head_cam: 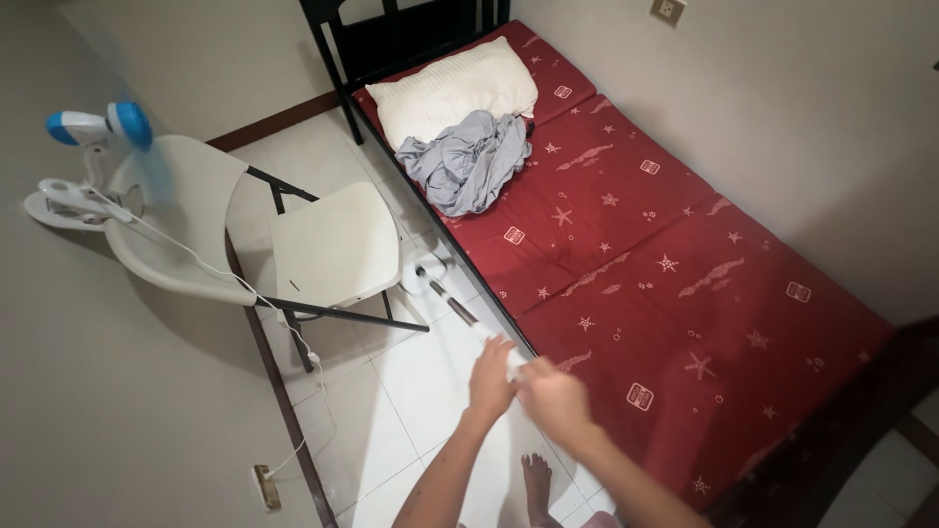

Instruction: The person is mopping the tiled floor in a hallway and then inside a bedroom.

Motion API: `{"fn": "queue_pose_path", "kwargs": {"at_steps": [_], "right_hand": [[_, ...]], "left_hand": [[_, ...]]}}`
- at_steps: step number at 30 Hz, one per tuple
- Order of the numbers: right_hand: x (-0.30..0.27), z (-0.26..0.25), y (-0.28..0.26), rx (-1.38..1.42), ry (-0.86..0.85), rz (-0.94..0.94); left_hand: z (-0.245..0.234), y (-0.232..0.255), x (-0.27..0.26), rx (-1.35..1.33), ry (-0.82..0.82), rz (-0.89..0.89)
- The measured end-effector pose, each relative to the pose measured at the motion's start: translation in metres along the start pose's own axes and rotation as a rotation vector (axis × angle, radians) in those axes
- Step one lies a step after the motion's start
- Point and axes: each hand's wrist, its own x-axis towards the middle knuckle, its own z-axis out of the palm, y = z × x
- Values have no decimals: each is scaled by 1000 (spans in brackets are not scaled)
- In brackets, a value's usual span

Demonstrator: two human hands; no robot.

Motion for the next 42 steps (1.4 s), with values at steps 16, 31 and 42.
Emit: {"fn": "queue_pose_path", "kwargs": {"at_steps": [16, 31, 42], "right_hand": [[-23, -147, 22, 332, -278, 427], [5, 62, 9, 440, -209, 119], [14, -20, 11, 221, -358, 57]], "left_hand": [[-7, 119, 0, -70, 147, 446], [-2, -24, -17, 248, -230, -149], [-27, 14, -8, 32, -280, -215]]}}
